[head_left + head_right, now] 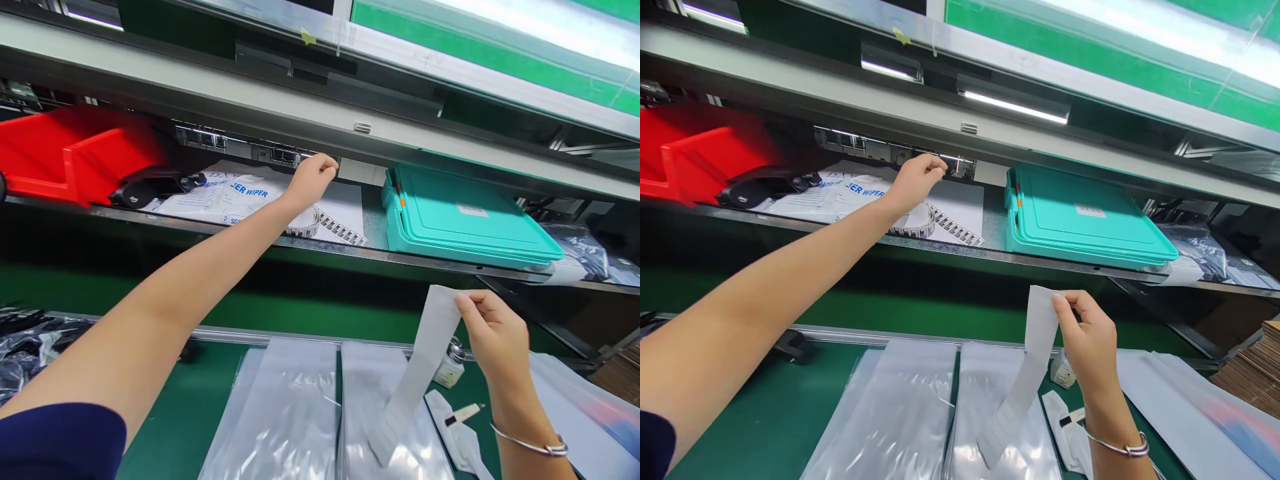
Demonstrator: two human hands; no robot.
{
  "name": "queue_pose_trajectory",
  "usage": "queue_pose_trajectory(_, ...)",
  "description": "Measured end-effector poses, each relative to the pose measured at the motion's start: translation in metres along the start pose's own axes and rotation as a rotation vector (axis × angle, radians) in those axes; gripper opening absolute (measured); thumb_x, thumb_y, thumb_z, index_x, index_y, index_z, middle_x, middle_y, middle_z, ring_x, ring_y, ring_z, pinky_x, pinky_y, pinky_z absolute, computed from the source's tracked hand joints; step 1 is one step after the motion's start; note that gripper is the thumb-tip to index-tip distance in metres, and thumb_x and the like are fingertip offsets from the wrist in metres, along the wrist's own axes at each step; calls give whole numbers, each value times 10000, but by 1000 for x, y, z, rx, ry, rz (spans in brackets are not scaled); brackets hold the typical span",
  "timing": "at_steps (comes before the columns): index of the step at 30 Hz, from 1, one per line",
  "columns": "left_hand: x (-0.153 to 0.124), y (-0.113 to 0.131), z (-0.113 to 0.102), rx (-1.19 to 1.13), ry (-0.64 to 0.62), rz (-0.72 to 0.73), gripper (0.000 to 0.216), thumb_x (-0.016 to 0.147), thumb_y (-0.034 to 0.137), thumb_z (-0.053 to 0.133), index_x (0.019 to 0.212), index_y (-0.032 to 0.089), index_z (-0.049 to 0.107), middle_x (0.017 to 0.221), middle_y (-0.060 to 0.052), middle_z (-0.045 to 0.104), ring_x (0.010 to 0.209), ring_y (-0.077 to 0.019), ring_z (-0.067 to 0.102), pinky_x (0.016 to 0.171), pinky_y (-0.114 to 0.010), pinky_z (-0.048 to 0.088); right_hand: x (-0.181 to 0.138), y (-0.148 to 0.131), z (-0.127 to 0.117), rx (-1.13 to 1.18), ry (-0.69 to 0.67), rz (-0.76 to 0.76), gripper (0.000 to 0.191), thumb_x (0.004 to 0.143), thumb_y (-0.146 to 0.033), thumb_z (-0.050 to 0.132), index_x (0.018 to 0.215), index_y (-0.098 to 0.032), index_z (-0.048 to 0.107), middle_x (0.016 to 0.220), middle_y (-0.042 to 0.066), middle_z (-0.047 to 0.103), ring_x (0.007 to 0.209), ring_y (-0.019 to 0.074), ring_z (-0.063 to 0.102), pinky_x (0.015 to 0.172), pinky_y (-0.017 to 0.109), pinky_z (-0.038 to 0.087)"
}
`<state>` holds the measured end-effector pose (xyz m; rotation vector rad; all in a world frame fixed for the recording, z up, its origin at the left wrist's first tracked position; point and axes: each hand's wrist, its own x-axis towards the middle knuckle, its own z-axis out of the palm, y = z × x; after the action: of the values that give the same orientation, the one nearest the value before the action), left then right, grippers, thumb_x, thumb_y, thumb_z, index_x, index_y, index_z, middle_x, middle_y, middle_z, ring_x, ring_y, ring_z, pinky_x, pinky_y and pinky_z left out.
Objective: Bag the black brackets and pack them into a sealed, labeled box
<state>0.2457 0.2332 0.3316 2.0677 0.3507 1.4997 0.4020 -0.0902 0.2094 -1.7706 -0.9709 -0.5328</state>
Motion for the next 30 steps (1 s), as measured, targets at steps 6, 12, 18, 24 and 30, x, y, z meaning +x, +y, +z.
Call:
queue_pose_trajectory(6, -211, 51, 36, -793, -1210, -690, 662, 834, 719, 425, 929, 128, 709, 866, -135, 727, 829, -240, 694, 768, -337, 494, -17, -41, 21, 99, -36, -349, 174, 906, -327, 536, 839, -233, 666, 798, 26, 713, 738, 187, 669, 827, 382, 534)
queue_pose_trajectory(12, -290, 6, 51, -1318, -496, -1322, 664, 859, 682, 448, 1066, 92, 672, 1070, -164, 715, 996, -237, 675, 836, -317, 515, -129, -81, 31, 226, -580, -1135, 202, 910, -186, 514, 858, -296, 675, 858, -35, 740, 909, 133, 687, 1013, 342, 495)
queue_pose_trajectory(18, -318, -25, 40, -895, -307, -1156, 328, 690, 404, 800, 843, 144, 670, 821, -100, 750, 743, -210, 704, 692, -295, 538, -214, -32, 41, 454, -746, -772, 214, 963, -347, 496, 1055, -208, 630, 918, 24, 743, 931, 153, 692, 1047, 374, 467)
queue_pose_trajectory(24, -329, 3, 32, -664, -637, -772, 400, 780, 528, 671, 902, 155, 751, 976, -119, 750, 950, -252, 689, 848, -328, 509, -169, -3, 50, 222, -368, -147, 292, 912, -291, 554, 1199, -239, 581, 1158, 105, 653, 1088, 250, 622, 863, 419, 553)
queue_pose_trajectory(30, -318, 18, 28, -460, -773, -586, 456, 838, 557, 557, 721, 147, 718, 694, -52, 689, 729, -218, 649, 677, -283, 479, -158, -27, 64, 221, -326, -306, 113, 886, -250, 624, 997, -238, 641, 910, 48, 704, 863, 216, 650, 818, 427, 510)
